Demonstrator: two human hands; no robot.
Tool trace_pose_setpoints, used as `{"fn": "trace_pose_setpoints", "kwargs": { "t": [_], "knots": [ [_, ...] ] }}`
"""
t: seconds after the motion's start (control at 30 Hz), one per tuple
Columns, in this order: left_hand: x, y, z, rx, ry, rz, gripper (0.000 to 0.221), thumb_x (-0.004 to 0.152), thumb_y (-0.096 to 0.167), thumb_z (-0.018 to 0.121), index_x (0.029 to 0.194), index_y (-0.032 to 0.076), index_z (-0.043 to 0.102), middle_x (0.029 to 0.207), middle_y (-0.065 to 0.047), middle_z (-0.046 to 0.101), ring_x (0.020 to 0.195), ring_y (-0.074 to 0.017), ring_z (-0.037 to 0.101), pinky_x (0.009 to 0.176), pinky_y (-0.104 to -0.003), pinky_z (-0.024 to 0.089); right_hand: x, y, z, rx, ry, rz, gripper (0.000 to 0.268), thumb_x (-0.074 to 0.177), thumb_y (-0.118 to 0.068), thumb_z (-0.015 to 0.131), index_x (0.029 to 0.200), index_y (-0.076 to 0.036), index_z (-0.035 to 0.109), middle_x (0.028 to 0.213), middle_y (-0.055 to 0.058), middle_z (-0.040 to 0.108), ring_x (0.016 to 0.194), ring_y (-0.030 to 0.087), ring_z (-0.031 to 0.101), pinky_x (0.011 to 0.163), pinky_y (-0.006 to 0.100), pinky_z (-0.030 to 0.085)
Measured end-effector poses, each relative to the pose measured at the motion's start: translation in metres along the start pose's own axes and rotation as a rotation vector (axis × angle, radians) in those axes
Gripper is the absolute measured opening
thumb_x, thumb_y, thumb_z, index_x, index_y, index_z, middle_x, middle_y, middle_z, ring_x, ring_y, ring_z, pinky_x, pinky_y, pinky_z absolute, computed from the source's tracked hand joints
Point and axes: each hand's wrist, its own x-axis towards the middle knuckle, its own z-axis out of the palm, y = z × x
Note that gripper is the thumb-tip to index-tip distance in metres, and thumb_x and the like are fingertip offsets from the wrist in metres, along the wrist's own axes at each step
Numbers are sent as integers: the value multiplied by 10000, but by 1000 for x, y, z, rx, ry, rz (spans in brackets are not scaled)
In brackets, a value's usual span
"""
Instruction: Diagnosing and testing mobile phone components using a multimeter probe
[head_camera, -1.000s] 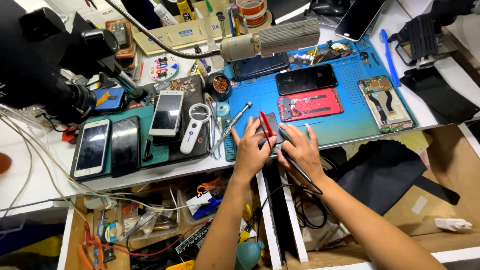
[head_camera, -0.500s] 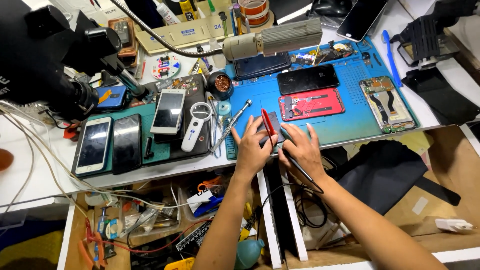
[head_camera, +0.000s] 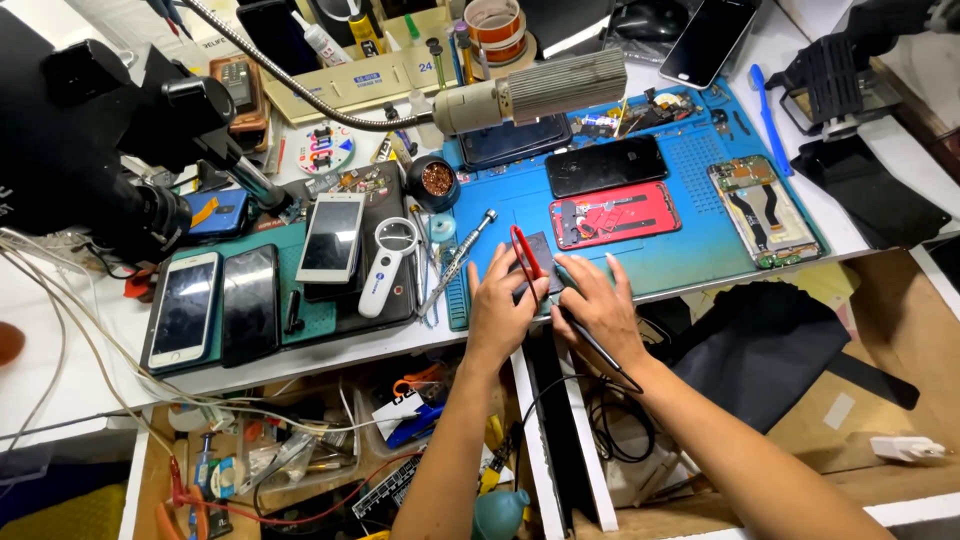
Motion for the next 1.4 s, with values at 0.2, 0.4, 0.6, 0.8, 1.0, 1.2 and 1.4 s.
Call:
{"fn": "trace_pose_setpoints", "kwargs": {
  "t": [0.2, 0.4, 0.6, 0.8, 1.0, 1.2, 1.4],
  "knots": [
    [3, 3, -2, -5, 15, 7, 198, 947, 408, 666, 1011, 245, 759, 1467, -22, 578, 1464, -340, 402, 1190, -679, 103, 4, -1, -3, 0, -12, 1, 190, 922, -257, 652, 833, -122, 553, 1437, 72, 613, 1323, 243, 574, 1180, 554, 254],
    [0, 2, -2, 5, 3, -2, 215, 950, 422, 655, 1010, 244, 761, 1464, -26, 579, 1463, -340, 401, 1190, -682, 99, 0, 1, 1, -11, -12, -6, 170, 913, -275, 652, 843, -144, 571, 1433, 59, 612, 1322, 231, 572, 1185, 544, 251],
    [0, 4, -3, -3, 2, 3, 221, 954, 413, 653, 1020, 231, 759, 1465, -38, 576, 1460, -354, 399, 1185, -689, 102, 0, -1, -1, -3, -13, -1, 169, 914, -257, 656, 843, -131, 569, 1439, 72, 608, 1322, 243, 572, 1184, 550, 253],
    [1, -2, 2, 8, 20, 27, 209, 944, 428, 658, 1014, 257, 757, 1461, -5, 582, 1455, -332, 417, 1178, -704, 117, -2, 4, 3, -6, -20, -12, 171, 915, -265, 638, 834, -134, 563, 1451, 71, 603, 1336, 235, 561, 1191, 549, 234],
    [2, -29, 10, 103, 52, 164, 271, 971, 362, 662, 986, 115, 772, 1357, -154, 639, 1354, -412, 501, 1083, -739, 216, -6, 8, 12, -146, 37, -87, 186, 830, -262, 691, 776, -179, 535, 1443, 57, 612, 1332, 189, 572, 1172, 553, 231],
    [1, -38, 9, 133, 47, 158, 210, 909, 308, 678, 1036, 175, 779, 1471, -51, 603, 1385, -249, 512, 1173, -600, 218, 3, -8, -7, 9, 43, -4, 220, 877, -226, 708, 795, -123, 532, 1403, 148, 626, 1293, 306, 637, 1176, 572, 287],
    [6, -51, 21, 186, 95, 176, 177, 890, 304, 708, 1005, 207, 801, 1425, -52, 658, 1398, -202, 542, 1119, -493, 296, 3, -9, -14, 78, -5, 27, 135, 917, -185, 675, 875, -99, 581, 1401, 132, 628, 1288, 334, 636, 1202, 618, 292]
  ]
}}
